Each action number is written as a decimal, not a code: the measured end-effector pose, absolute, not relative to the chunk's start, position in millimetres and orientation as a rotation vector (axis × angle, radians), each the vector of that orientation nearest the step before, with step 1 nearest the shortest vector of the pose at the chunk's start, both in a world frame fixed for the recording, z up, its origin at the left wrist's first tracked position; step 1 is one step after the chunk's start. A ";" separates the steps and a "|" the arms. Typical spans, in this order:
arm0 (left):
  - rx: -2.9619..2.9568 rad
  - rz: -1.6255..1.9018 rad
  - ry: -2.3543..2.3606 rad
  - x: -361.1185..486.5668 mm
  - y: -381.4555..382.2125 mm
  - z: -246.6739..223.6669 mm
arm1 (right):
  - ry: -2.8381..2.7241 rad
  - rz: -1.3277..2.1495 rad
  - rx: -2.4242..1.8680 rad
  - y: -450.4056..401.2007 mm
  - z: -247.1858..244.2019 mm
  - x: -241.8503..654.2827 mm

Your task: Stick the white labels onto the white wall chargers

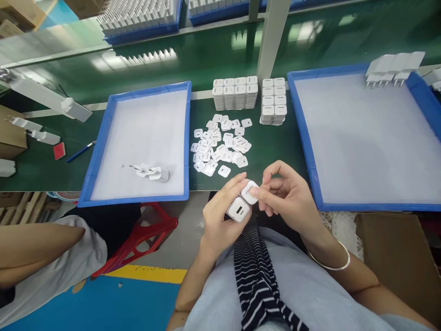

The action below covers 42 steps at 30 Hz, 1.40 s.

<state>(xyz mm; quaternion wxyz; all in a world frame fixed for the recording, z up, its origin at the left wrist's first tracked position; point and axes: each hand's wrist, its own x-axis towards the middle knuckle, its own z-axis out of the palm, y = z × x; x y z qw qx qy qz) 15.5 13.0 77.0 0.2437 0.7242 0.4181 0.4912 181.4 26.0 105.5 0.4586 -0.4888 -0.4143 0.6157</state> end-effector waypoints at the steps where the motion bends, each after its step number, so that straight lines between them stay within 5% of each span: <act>1: 1.975 1.341 1.140 15.7 13.2 76.6 | -1.025 1.516 -1.211 26.4 105.3 181.4; 29: 1.296 1.231 1.108 9.1 15.0 63.5 | -1.075 1.578 -1.045 37.3 80.3 174.0; 42: 1.141 1.108 1.079 -8.7 14.4 45.1 | -1.846 0.675 -1.870 98.5 41.3 169.6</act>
